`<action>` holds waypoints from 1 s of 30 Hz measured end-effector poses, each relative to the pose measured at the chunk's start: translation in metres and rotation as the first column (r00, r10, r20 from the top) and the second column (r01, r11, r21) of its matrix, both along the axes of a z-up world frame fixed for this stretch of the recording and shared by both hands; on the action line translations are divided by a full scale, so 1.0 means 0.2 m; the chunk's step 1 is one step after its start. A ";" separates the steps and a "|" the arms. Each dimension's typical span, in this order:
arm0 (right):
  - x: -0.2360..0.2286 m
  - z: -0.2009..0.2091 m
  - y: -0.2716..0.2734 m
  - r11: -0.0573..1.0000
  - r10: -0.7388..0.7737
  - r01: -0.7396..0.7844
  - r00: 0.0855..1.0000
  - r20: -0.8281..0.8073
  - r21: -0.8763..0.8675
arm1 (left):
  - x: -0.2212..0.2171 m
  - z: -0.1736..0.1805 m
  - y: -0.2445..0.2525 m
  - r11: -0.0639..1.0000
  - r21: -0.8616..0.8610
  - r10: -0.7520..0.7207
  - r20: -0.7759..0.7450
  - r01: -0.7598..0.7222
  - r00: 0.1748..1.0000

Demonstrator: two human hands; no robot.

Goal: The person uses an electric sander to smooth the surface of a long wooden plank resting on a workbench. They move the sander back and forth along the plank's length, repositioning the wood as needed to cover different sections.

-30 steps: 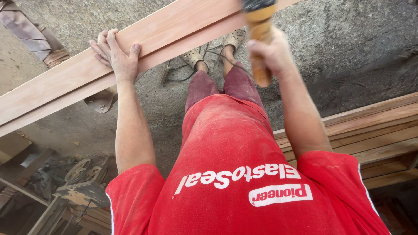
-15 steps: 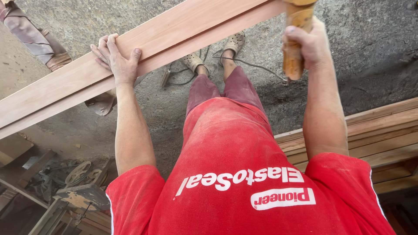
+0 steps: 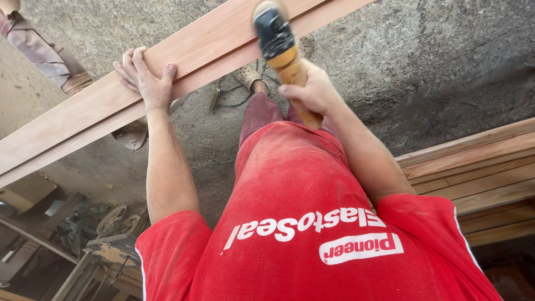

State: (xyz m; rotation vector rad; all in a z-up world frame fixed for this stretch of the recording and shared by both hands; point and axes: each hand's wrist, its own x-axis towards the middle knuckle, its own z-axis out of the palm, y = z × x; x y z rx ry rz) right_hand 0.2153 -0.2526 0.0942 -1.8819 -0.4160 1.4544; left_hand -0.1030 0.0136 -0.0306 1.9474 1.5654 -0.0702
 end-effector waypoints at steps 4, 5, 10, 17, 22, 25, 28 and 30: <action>0.04 0.02 -0.04 0.998 -0.043 0.045 0.998 -0.040 0.035 | -0.03 0.00 0.01 1.000 0.003 -0.006 0.015 0.006 1.000; 0.09 0.03 -0.07 0.997 -0.071 0.073 0.996 -0.048 0.039 | -0.02 -0.01 0.01 1.000 0.005 -0.009 0.024 0.009 1.000; 0.42 0.07 -0.24 0.967 -0.253 0.252 0.967 0.021 0.041 | -0.04 -0.01 0.02 1.000 -0.025 0.003 -0.021 -0.004 1.000; 0.62 0.09 -0.31 0.869 -0.453 0.462 0.887 -0.091 0.175 | -0.02 -0.02 0.02 1.000 -0.006 0.004 -0.010 -0.004 1.000; 0.49 0.01 -0.24 0.899 -0.410 0.416 0.909 -0.069 0.138 | -0.02 -0.03 0.01 1.000 0.002 -0.014 -0.071 0.015 0.997; 0.40 -0.04 -0.20 0.944 -0.256 0.259 0.966 -0.041 0.205 | 0.00 -0.03 0.05 0.999 0.010 -0.030 -0.090 0.031 0.996; 0.40 -0.04 -0.23 0.916 -0.331 0.367 0.920 -0.210 0.162 | -0.02 -0.03 0.03 1.000 0.012 -0.024 -0.118 0.026 0.993; 0.48 -0.03 -0.29 0.912 -0.366 0.386 0.918 -0.153 0.136 | -0.03 -0.04 0.02 1.000 0.014 -0.020 -0.131 0.022 0.991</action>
